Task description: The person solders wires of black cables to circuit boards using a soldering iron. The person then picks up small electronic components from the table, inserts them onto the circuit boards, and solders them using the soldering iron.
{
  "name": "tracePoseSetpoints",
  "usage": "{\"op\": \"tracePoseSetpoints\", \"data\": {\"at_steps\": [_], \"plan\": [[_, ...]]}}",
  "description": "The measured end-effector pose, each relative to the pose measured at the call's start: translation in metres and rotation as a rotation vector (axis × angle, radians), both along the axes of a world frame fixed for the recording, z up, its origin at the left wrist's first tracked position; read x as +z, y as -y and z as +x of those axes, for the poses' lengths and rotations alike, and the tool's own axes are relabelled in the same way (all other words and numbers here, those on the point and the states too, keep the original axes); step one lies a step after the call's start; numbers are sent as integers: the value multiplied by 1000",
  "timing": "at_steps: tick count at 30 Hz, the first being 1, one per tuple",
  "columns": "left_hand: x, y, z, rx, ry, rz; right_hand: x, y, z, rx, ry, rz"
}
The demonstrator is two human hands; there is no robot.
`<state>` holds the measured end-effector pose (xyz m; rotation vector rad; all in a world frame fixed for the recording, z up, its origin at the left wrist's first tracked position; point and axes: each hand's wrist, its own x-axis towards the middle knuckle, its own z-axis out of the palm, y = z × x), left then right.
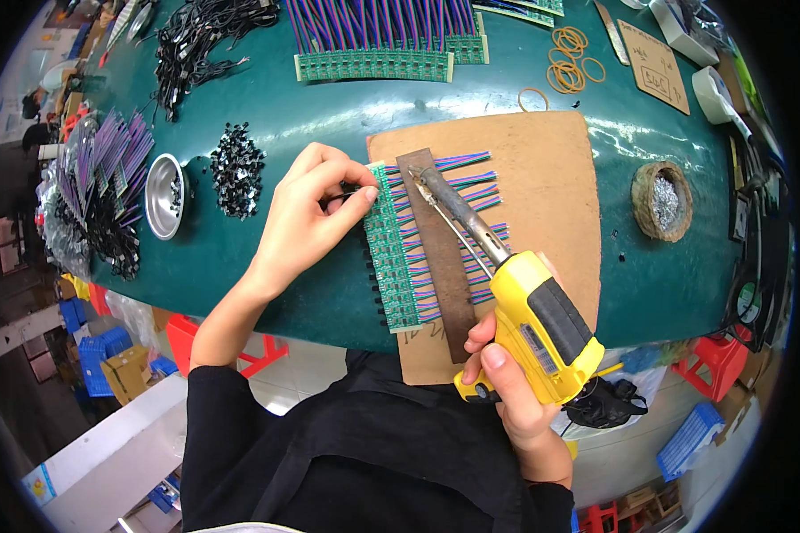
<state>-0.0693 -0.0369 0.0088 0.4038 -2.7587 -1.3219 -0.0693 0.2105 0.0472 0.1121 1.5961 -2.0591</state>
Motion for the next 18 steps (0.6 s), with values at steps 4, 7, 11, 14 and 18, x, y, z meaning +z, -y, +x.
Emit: {"op": "tracePoseSetpoints", "data": {"at_steps": [4, 7, 11, 14, 18], "plan": [[-7, -2, -2, -5, -72, -6, 0, -1, 0, 3, 5, -5], [-13, -5, -3, -21, -83, -130, -1, 0, 1, 13, 21, -19], [-15, -3, -3, 33, -152, -309, 0, 4, 1, 41, 36, -18], [-11, 5, 2, -76, -205, -169, -1, 6, 1, 62, 60, -9], [-15, 10, 11, -144, -327, -205, -4, 8, 2, 94, 77, -22]]}}
